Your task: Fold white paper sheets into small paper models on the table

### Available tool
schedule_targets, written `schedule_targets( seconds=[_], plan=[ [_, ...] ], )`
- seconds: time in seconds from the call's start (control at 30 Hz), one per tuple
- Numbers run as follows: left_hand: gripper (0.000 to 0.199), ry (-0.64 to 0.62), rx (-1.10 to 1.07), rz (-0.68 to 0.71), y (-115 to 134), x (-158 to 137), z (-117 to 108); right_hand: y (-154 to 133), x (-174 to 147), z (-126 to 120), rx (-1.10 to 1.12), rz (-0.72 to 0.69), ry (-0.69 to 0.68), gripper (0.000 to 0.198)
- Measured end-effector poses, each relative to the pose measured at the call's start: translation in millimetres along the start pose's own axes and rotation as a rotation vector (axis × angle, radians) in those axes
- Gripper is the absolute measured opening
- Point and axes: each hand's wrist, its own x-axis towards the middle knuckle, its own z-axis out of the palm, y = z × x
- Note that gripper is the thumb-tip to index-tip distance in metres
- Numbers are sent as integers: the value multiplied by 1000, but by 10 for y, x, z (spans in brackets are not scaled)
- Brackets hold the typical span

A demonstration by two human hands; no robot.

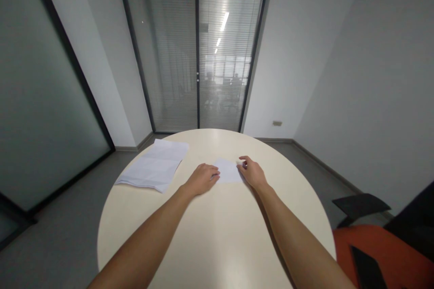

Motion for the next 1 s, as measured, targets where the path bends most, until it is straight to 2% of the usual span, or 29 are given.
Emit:
schedule_targets(
  seconds=[0.07,0.17,0.3,0.5,0.63,0.8,0.9,1.0],
  plan=[
    [27,-2,10,34,20,-4,8,-29,-7,-22,-40,-36,59,35],
    [28,0,27,52,39,-4,4,-128,-37,-26,-58,-182,96,32],
    [32,11,30,58,59,12,-15,-294,-114,58,-15,-405,-77,34],
    [32,-9,47,83,83,25,-74,-258,-145,187,-8,-502,-232,44],
    [27,-33,-14,117,88,1,-90,-187,-125,160,-18,-476,-318,54],
    [29,-53,-41,97,76,-20,-82,-232,-150,93,-112,-276,-394,60],
    [31,-63,-23,103,57,-19,-79,-247,-169,71,-165,-214,-371,60],
    [33,-80,9,97,33,-21,-79,-230,-160,66,-220,-204,-289,56]
  ],
)
